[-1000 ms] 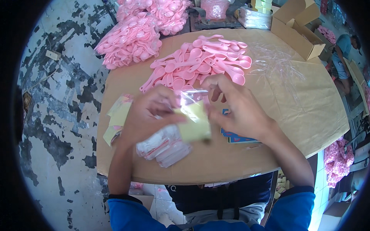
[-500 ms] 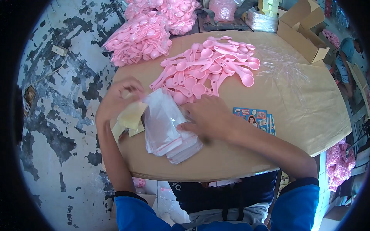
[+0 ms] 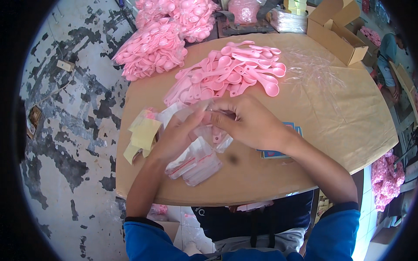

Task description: The person packages plastic spoons by placing printed cards and spoons into small plastic pouches by hand.

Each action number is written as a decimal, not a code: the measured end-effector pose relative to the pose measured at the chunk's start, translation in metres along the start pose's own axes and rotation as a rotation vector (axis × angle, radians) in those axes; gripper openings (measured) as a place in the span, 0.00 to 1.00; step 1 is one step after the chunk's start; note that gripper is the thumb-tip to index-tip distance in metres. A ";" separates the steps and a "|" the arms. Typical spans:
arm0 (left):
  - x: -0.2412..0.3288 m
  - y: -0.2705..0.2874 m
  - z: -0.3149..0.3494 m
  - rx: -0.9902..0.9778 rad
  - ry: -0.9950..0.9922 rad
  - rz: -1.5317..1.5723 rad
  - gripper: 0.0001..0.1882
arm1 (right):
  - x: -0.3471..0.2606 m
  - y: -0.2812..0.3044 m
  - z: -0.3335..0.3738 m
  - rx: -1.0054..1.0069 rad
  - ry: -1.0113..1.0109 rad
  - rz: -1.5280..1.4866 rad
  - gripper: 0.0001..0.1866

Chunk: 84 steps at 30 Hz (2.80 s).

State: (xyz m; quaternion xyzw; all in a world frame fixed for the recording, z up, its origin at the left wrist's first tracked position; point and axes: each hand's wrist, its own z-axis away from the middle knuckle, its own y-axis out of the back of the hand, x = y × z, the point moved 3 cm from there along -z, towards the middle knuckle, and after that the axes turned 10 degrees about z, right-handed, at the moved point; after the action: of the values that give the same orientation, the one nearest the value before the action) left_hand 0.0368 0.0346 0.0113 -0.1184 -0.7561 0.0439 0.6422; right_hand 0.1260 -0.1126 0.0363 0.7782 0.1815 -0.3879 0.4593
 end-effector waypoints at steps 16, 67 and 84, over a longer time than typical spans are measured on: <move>-0.003 0.017 -0.002 0.372 -0.047 0.108 0.14 | 0.035 0.077 0.017 -0.334 -0.200 0.375 0.14; 0.011 0.014 0.015 0.377 -0.285 -0.015 0.29 | 0.013 0.002 0.002 -0.052 -0.078 -0.757 0.23; 0.025 0.029 0.005 0.427 -0.476 0.152 0.22 | 0.069 0.034 -0.027 0.039 0.399 1.010 0.15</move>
State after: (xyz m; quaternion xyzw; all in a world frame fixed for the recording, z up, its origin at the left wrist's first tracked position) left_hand 0.0321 0.0692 0.0280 -0.0235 -0.8476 0.2758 0.4526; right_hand 0.2029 -0.1122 0.0102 0.8356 -0.1387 0.0329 0.5306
